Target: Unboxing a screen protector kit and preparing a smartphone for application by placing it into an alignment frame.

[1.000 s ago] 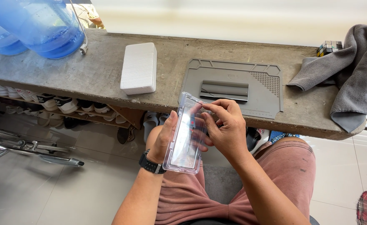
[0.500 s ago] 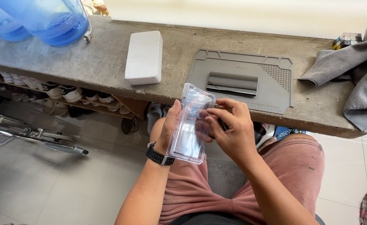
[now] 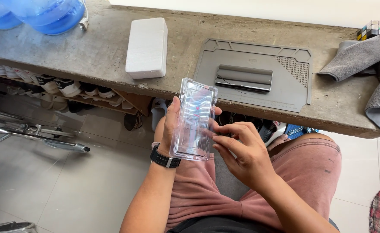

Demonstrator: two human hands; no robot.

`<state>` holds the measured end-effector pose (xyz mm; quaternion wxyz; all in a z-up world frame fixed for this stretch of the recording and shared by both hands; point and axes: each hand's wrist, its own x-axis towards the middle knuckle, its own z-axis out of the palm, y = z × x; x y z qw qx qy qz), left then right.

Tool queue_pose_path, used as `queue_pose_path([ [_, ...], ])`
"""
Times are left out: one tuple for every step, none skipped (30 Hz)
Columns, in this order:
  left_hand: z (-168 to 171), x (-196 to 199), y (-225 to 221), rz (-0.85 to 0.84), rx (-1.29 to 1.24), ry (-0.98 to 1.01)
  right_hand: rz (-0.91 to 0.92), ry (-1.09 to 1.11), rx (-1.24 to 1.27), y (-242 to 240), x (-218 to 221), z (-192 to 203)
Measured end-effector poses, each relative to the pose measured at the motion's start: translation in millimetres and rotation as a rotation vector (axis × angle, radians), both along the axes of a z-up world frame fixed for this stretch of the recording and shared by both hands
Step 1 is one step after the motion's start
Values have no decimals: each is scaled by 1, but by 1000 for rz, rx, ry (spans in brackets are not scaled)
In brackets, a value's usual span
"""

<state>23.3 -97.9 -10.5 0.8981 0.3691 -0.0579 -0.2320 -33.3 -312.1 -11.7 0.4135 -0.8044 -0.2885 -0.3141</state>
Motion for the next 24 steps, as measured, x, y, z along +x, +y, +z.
queue_pose_path([
  [-5,-1,-3,29,-2,31,8,7,24,0,0,-5],
  [-9,-2,-5,61,-3,60,18,12,48,1,2,-9],
  [-15,1,-6,59,-5,61,16,13,46,3,2,-13],
  [-21,3,-6,82,-22,70,-2,58,76,5,2,-18],
  [-27,5,-7,105,-40,78,-19,104,106,7,2,-23],
  [-31,3,-9,107,-40,79,-18,104,105,9,3,-28],
  [-35,1,-11,140,-46,92,-12,157,145,10,5,-32],
  [-39,0,-13,171,-51,106,-9,210,185,12,6,-37],
  [-44,0,-14,172,-51,108,-9,212,184,14,5,-39],
  [-48,1,-15,194,-53,124,9,252,215,16,5,-40],
  [-52,2,-15,215,-55,140,27,293,246,19,6,-42],
  [-55,1,-17,217,-55,141,28,294,246,19,6,-43],
  [-58,-1,-20,255,-31,123,26,318,248,19,6,-44],
  [-61,-3,-22,294,-7,104,23,342,251,20,6,-44],
  [-68,-3,-25,296,-6,105,25,343,251,20,7,-47],
  [-74,-3,-29,315,-50,108,10,332,256,20,8,-49],
  [-80,-3,-33,334,-93,111,-4,321,262,20,9,-51],
  [-79,-1,-33,332,-94,111,-6,321,262,20,11,-52],
  [-78,0,-34,367,-118,88,-15,312,269,19,12,-52],
  [-76,2,-34,401,-142,66,-25,302,276,18,14,-52],
  [-78,3,-35,399,-142,65,-27,301,277,17,16,-53],
  [-80,2,-36,400,-186,39,-32,298,278,16,17,-53],
  [-82,2,-36,401,-230,13,-37,295,280,15,19,-53],
  [-86,2,-36,400,-229,14,-38,295,281,14,20,-54],
])
